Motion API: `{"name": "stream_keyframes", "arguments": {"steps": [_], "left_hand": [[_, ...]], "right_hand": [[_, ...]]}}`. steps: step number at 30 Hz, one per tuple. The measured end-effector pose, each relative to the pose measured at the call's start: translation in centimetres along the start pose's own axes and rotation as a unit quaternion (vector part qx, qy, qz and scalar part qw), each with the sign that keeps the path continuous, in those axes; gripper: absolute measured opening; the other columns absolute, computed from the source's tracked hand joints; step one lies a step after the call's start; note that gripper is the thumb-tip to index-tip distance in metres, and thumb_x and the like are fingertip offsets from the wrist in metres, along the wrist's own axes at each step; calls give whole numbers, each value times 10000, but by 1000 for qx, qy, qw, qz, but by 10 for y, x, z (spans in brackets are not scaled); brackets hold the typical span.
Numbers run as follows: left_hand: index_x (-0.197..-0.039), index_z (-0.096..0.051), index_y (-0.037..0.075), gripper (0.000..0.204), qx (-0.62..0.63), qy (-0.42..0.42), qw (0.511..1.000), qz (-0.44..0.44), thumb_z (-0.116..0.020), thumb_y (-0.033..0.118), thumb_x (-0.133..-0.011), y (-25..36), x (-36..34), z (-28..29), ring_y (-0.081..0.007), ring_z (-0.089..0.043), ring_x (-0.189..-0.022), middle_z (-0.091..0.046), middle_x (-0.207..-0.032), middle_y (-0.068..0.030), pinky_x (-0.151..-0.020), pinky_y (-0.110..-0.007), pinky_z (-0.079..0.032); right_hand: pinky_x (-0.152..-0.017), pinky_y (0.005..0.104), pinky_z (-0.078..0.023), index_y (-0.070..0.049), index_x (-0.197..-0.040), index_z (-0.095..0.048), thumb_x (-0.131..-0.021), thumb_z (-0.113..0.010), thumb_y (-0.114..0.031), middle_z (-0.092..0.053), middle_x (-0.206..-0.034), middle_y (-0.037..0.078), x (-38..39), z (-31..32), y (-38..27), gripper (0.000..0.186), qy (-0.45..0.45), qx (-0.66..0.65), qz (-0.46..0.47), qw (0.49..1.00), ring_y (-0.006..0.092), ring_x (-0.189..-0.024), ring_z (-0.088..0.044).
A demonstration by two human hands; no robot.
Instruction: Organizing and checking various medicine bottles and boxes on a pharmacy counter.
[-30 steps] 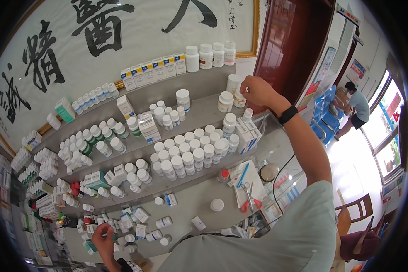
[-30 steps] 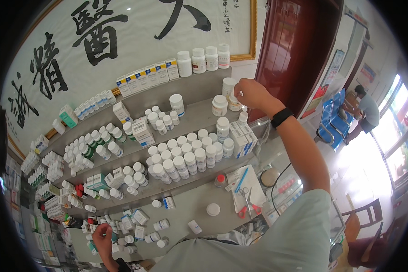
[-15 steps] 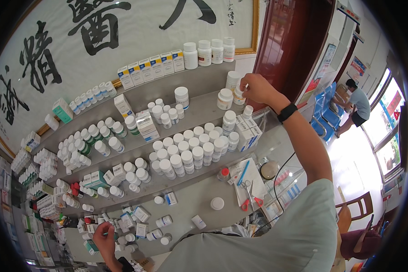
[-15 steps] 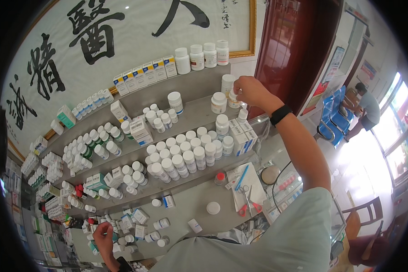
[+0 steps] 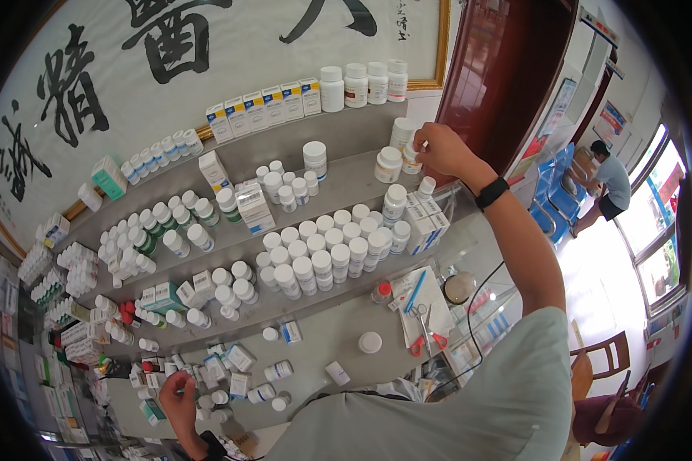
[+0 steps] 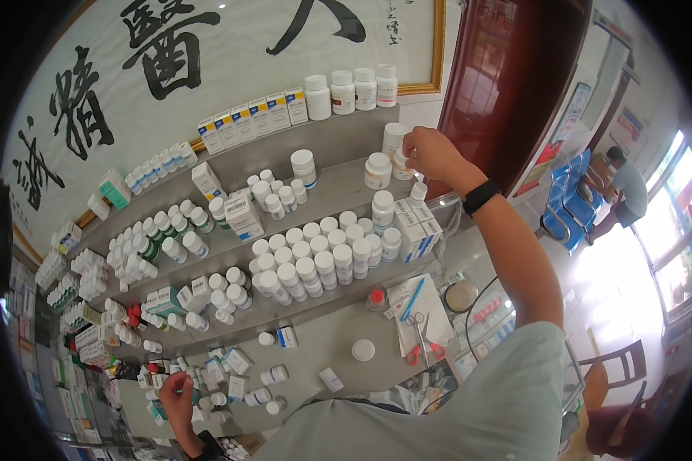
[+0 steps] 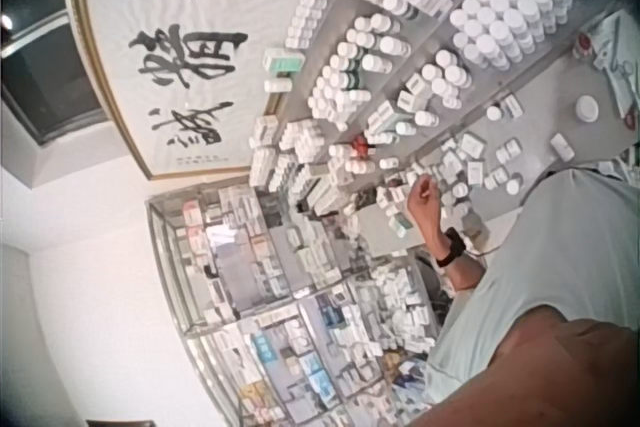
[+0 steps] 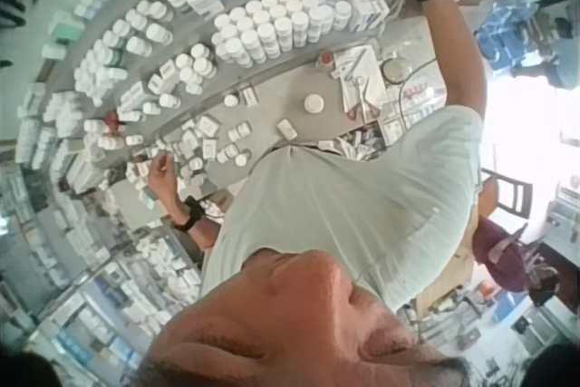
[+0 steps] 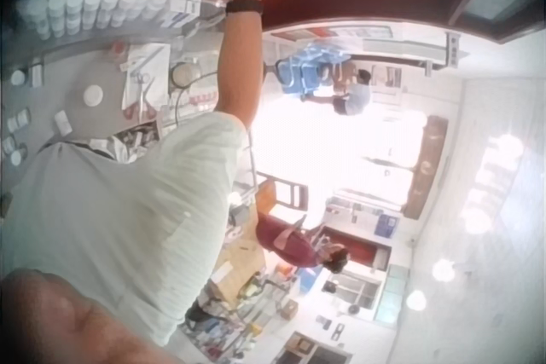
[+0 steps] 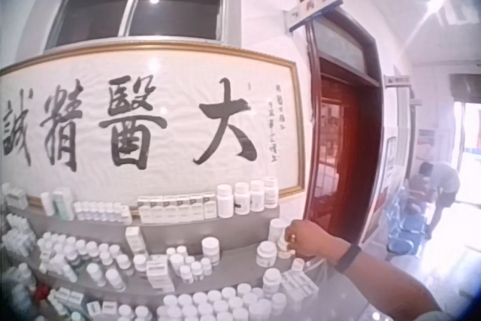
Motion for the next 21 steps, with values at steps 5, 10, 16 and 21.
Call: {"name": "stream_keyframes", "arguments": {"steps": [5,10,16,21], "left_hand": [[-1067,-698,-32,208,-2,6,1000,1,-731,48,-877,1,1,-1,-140,-667,-828,-719,-893,-61,-792,-292,-538],[-1065,-706,-22,203,-4,8,1000,4,-732,56,-879,2,1,-3,-134,-656,-809,-716,-886,-53,-768,-297,-539],[-1065,-707,-20,204,12,-1,1000,12,-745,67,-884,12,1,-6,-132,-654,-814,-715,-889,-53,-776,-293,-539],[-1068,-706,-20,202,16,-2,1000,-2,-747,56,-886,8,-3,-5,-134,-660,-820,-719,-896,-55,-786,-287,-540]], "right_hand": [[-817,459,-551,-17,-839,-691,-716,-755,-51,-679,-940,176,1,2,-10,142,5,25,1,1000,382,-923,-671],[-819,468,-554,-16,-828,-689,-718,-740,-34,-691,-921,169,1,5,-18,122,2,42,-2,999,382,-925,-676],[-825,469,-555,-18,-837,-693,-725,-739,-32,-695,-923,167,3,5,-17,122,3,44,-16,999,380,-937,-678],[-849,452,-557,-31,-889,-744,-768,-747,-114,-710,-958,174,0,9,-11,147,-18,31,-17,999,373,-956,-688]]}}
Point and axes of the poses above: each hand's wrist, its own x-axis away from the middle knuckle, its own z-axis out of the back of the hand, y = z × x, the point moved 9 cm from there along -x, towards the middle knuckle
